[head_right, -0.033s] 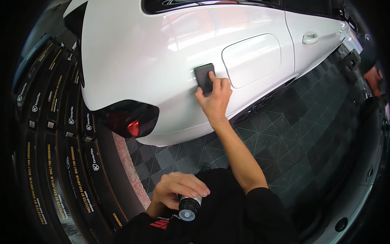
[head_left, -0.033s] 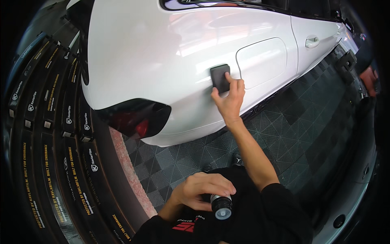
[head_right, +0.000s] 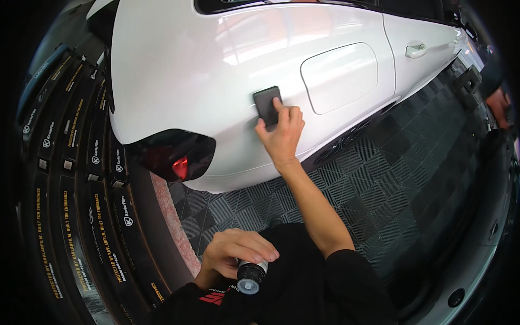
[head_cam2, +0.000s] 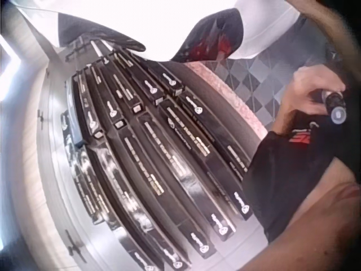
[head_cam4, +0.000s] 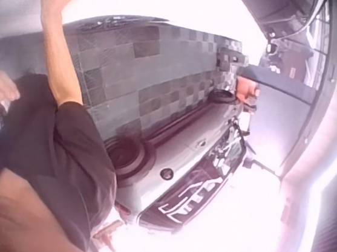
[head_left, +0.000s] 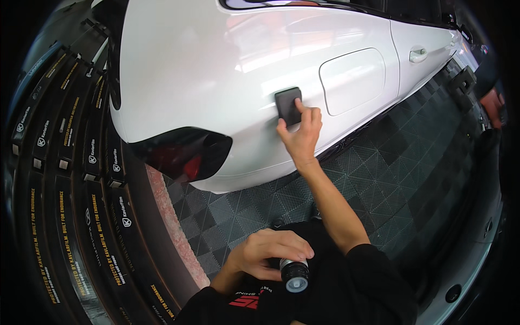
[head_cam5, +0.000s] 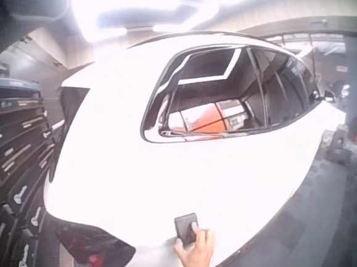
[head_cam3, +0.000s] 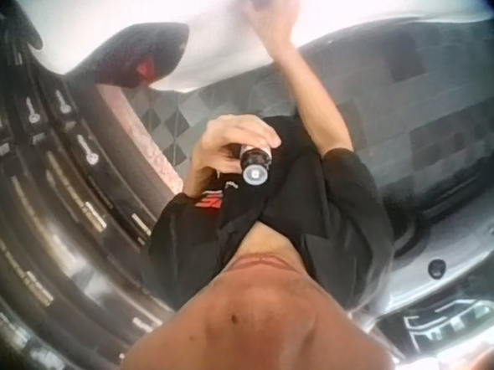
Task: The person applies a liquid coating from a small bottle onto the rear bumper and side panels of a white car using a black applicator pad. They work methodically around the taillights, fuel door, and lower bodywork, occasionally reapplying the liquid to the pad.
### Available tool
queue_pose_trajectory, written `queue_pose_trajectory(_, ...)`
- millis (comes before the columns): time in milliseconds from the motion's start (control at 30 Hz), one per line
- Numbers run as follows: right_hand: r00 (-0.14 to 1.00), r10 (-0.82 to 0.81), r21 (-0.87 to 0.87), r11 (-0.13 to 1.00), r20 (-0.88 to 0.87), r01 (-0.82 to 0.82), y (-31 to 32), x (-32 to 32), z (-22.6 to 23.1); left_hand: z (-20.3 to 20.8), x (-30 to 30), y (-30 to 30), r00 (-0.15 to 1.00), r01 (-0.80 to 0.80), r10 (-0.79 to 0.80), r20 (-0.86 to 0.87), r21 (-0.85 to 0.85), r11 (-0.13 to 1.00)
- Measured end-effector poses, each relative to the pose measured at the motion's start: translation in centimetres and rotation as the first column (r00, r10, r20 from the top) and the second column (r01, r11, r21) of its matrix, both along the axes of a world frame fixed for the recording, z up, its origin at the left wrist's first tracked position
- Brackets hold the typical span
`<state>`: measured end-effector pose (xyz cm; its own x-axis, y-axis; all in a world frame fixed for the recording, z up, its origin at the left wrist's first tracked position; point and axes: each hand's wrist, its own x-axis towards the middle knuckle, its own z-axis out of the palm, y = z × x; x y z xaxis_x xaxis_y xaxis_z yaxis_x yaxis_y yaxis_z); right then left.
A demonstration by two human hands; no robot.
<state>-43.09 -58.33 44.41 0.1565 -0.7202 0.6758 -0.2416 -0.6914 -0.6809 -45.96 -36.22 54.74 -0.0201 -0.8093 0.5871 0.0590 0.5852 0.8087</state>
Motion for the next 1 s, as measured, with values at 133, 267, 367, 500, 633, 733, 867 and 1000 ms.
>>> queue_pose_trajectory(133, 0.997, 0.005, 0.005, 1.0, 0.079, -0.006, 7.3, 4.5, -3.0, -0.1, 2.3, 5.0, 0.999, -0.046, 0.046, 0.02, -0.007, 0.999)
queue_pose_trajectory(267, 0.992, 0.012, 0.035, 0.999, 0.128, -0.017, 12.5, 7.4, -5.0, 0.1, 4.1, 9.1, 0.996, -0.079, 0.077, 0.051, 0.037, 0.996)
queue_pose_trajectory(367, 0.994, -0.008, 0.051, 0.999, 0.109, 0.002, 14.1, 7.9, -5.8, 0.5, 4.3, 11.2, 0.991, -0.126, 0.12, 0.061, 0.103, 0.987)
queue_pose_trajectory(500, 0.982, -0.149, 0.025, 0.989, 0.114, 0.147, 11.1, 6.9, -5.8, 0.5, 4.3, 12.2, 0.987, -0.162, 0.159, 0.032, 0.128, 0.978)
queue_pose_trajectory(633, 0.964, -0.254, 0.01, 0.967, 0.083, 0.254, 5.2, 3.8, -5.2, 0.5, 4.2, 10.9, 0.982, -0.184, 0.179, 0.056, 0.117, 0.976)
queue_pose_trajectory(733, 0.945, -0.316, 0.008, 0.949, 0.083, 0.316, 0.0, 0.8, -4.7, 0.4, 2.9, 9.2, 0.973, -0.229, 0.224, 0.055, 0.15, 0.962)
queue_pose_trajectory(867, 0.929, -0.353, 0.116, 0.933, 0.113, 0.34, -7.1, -2.8, -3.7, 0.6, 2.0, 4.8, 0.993, -0.113, 0.109, 0.034, 0.159, 0.981)
queue_pose_trajectory(1000, 0.921, -0.375, 0.144, 0.922, 0.106, 0.359, -15.7, -7.5, -4.0, -0.6, 0.1, -0.4, 0.996, -0.085, 0.086, -0.006, 0.134, 0.987)
